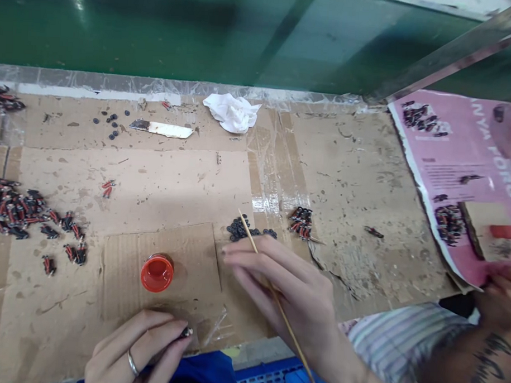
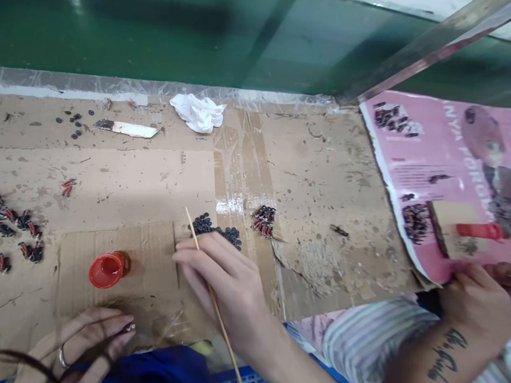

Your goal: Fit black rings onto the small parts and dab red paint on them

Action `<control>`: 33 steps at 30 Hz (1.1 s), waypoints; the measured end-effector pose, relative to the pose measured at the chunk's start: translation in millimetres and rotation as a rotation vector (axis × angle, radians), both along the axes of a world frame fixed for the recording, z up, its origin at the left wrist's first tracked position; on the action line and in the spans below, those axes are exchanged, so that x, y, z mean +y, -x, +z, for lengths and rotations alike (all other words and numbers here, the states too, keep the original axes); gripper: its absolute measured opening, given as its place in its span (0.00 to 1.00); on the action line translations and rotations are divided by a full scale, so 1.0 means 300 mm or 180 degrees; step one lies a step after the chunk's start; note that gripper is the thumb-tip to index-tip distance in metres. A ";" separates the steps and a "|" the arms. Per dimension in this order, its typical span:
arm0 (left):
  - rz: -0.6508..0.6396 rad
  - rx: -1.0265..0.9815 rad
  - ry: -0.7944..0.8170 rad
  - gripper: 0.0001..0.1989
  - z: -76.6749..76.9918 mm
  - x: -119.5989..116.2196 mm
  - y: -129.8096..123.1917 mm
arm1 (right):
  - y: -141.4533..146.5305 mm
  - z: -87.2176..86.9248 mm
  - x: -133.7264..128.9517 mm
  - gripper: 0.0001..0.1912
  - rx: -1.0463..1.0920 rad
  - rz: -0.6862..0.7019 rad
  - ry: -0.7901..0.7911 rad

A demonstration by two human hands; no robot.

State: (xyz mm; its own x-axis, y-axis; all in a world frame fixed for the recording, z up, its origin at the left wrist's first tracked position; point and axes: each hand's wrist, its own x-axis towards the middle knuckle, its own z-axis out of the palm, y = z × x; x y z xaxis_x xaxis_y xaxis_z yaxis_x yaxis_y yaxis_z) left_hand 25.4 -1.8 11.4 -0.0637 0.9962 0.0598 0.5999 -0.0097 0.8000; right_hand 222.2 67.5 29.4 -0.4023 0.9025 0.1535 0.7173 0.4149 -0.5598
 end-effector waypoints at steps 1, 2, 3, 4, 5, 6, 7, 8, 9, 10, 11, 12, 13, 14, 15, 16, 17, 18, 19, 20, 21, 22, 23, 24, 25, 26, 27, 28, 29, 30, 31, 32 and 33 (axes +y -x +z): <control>-0.0040 0.0017 0.0011 0.04 0.002 0.001 -0.004 | 0.008 -0.003 -0.016 0.05 0.0504 -0.0191 0.0259; -0.0093 -0.0004 0.0029 0.04 0.004 0.004 -0.008 | 0.018 -0.007 -0.034 0.06 0.1014 -0.0362 0.0525; -0.0163 -0.0061 0.0048 0.04 0.006 0.008 -0.012 | 0.029 -0.014 -0.053 0.08 0.1438 -0.0490 0.0780; -0.0261 -0.0143 0.0072 0.04 0.008 0.013 -0.014 | 0.041 -0.022 -0.072 0.09 0.1733 -0.0554 0.0998; -0.0383 -0.0238 0.0097 0.03 0.007 0.017 -0.016 | 0.054 -0.031 -0.091 0.09 0.1964 -0.0560 0.1214; -0.0520 -0.0345 0.0109 0.03 0.006 0.022 -0.017 | 0.065 -0.040 -0.109 0.09 0.2156 -0.0566 0.1453; -0.0649 -0.0455 0.0112 0.04 0.003 0.025 -0.016 | 0.076 -0.048 -0.126 0.09 0.2331 -0.0600 0.1679; -0.0743 -0.0565 0.0109 0.05 -0.001 0.027 -0.016 | 0.085 -0.055 -0.141 0.10 0.2500 -0.0670 0.1855; -0.0790 -0.0666 0.0099 0.07 -0.005 0.028 -0.016 | 0.093 -0.061 -0.154 0.10 0.2647 -0.0742 0.1978; -0.0827 -0.0760 0.0089 0.08 -0.009 0.029 -0.016 | 0.099 -0.064 -0.165 0.10 0.2761 -0.0817 0.2034; -0.0840 -0.0847 0.0072 0.09 -0.010 0.029 -0.018 | 0.103 -0.066 -0.173 0.10 0.2825 -0.0876 0.2058; -0.0812 -0.0919 0.0072 0.10 -0.010 0.028 -0.021 | 0.107 -0.066 -0.180 0.11 0.2843 -0.0906 0.2064; -0.0746 -0.0974 0.0096 0.10 -0.006 0.027 -0.025 | 0.110 -0.066 -0.184 0.11 0.2832 -0.0918 0.2058; -0.0648 -0.1013 0.0143 0.10 -0.001 0.026 -0.030 | 0.112 -0.065 -0.187 0.11 0.2809 -0.0937 0.2045; -0.0522 -0.1044 0.0210 0.10 0.006 0.024 -0.035 | 0.113 -0.065 -0.189 0.11 0.2788 -0.0953 0.2028; -0.0389 -0.1070 0.0297 0.09 0.014 0.023 -0.041 | 0.114 -0.065 -0.190 0.11 0.2769 -0.0958 0.1999; -0.0275 -0.1095 0.0391 0.07 0.022 0.022 -0.046 | 0.115 -0.066 -0.191 0.11 0.2753 -0.0949 0.1965; -0.0195 -0.1123 0.0474 0.06 0.030 0.021 -0.050 | 0.116 -0.067 -0.191 0.11 0.2743 -0.0931 0.1927; -0.0146 -0.1157 0.0534 0.04 0.035 0.019 -0.054 | 0.116 -0.069 -0.191 0.11 0.2739 -0.0898 0.1890; -0.0113 -0.1190 0.0577 0.04 0.038 0.018 -0.056 | 0.116 -0.070 -0.191 0.10 0.2740 -0.0861 0.1852; -0.0091 -0.1222 0.0603 0.04 0.038 0.016 -0.057 | 0.116 -0.072 -0.190 0.10 0.2745 -0.0821 0.1810; -0.0077 -0.1257 0.0616 0.05 0.035 0.015 -0.056 | 0.115 -0.073 -0.189 0.10 0.2752 -0.0778 0.1763; -0.0074 -0.1295 0.0614 0.05 0.030 0.013 -0.055 | 0.113 -0.074 -0.188 0.11 0.2756 -0.0733 0.1712; -0.0092 -0.1348 0.0589 0.06 0.023 0.011 -0.053 | 0.112 -0.075 -0.187 0.11 0.2758 -0.0685 0.1659; -0.0122 -0.1409 0.0555 0.06 0.015 0.010 -0.050 | 0.110 -0.076 -0.185 0.12 0.2758 -0.0630 0.1604; -0.0145 -0.1467 0.0520 0.06 0.006 0.009 -0.047 | 0.110 -0.077 -0.183 0.12 0.2760 -0.0572 0.1551; -0.0154 -0.1517 0.0490 0.06 -0.001 0.007 -0.045 | 0.109 -0.078 -0.182 0.13 0.2760 -0.0518 0.1504; -0.0165 -0.1562 0.0469 0.06 -0.006 0.006 -0.042 | 0.110 -0.079 -0.180 0.13 0.2760 -0.0470 0.1458; -0.0162 -0.1598 0.0471 0.05 -0.009 0.004 -0.041 | 0.113 -0.080 -0.178 0.13 0.2762 -0.0434 0.1415; -0.0141 -0.1627 0.0501 0.04 -0.010 0.003 -0.040 | 0.116 -0.081 -0.176 0.14 0.2765 -0.0418 0.1368; -0.0108 -0.1651 0.0553 0.03 -0.009 0.001 -0.041 | 0.120 -0.080 -0.174 0.14 0.2772 -0.0411 0.1324; -0.0075 -0.1679 0.0611 0.02 -0.006 -0.001 -0.042 | 0.123 -0.079 -0.171 0.14 0.2782 -0.0401 0.1285; -0.0042 -0.1704 0.0677 0.03 -0.002 -0.002 -0.044 | 0.127 -0.077 -0.169 0.14 0.2797 -0.0385 0.1243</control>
